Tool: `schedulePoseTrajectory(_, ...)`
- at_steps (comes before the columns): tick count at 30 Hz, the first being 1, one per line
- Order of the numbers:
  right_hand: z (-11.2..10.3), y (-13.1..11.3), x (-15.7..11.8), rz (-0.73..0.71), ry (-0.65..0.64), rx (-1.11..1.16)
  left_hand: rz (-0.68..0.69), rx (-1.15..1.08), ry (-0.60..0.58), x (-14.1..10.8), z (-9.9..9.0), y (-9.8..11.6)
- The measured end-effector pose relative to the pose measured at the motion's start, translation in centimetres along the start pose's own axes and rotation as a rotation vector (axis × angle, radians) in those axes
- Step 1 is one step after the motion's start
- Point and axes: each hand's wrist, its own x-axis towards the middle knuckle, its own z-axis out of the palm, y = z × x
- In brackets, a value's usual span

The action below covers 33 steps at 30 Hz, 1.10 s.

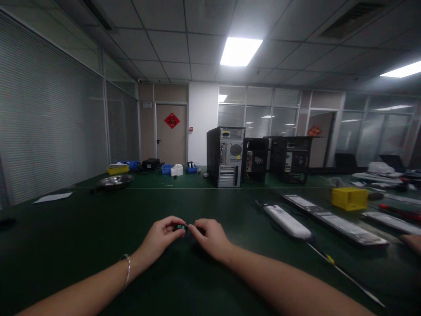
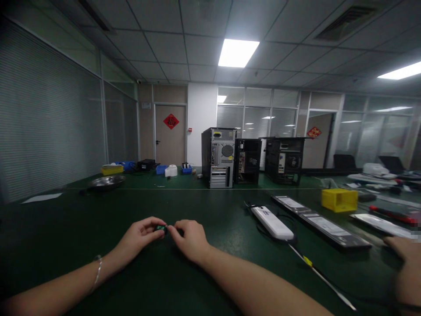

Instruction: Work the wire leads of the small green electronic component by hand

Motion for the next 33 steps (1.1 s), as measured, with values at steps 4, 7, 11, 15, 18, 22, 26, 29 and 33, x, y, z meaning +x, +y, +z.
schedulePoseTrajectory(4,-0.12,-0.18,-0.08,-0.008,-0.016,-0.014,0.017,0.001,0.008,-0.08,0.10,0.19)
schedulePoseTrajectory(7,-0.18,-0.22,-0.09,-0.010,-0.017,-0.025,0.028,0.037,0.016,-0.17,0.12,0.50)
schedulePoseTrajectory(11,-0.20,-0.14,-0.09,-0.032,-0.019,-0.039,0.026,0.096,0.017,-0.27,0.06,0.81)
schedulePoseTrajectory(15,-0.26,-0.21,-0.10,-0.034,-0.020,-0.049,0.060,0.117,0.013,-0.20,-0.06,0.46)
schedulePoseTrajectory(18,-0.35,-0.32,-0.10,-0.026,-0.035,-0.046,0.031,0.041,-0.016,-0.16,0.02,0.20)
schedulePoseTrajectory(22,-0.41,-0.28,-0.10,-0.040,-0.049,-0.043,-0.029,-0.083,-0.070,-0.22,0.22,0.28)
schedulePoseTrajectory(26,-0.41,-0.15,-0.15,-0.067,-0.041,-0.020,-0.054,-0.118,-0.074,-0.23,0.24,0.40)
schedulePoseTrajectory(29,-0.50,-0.18,-0.19,-0.079,-0.042,-0.005,-0.059,-0.142,-0.087,-0.27,0.24,0.48)
schedulePoseTrajectory(33,-0.57,-0.28,-0.20,-0.073,-0.050,0.011,-0.071,-0.133,-0.091,-0.40,0.33,0.82)
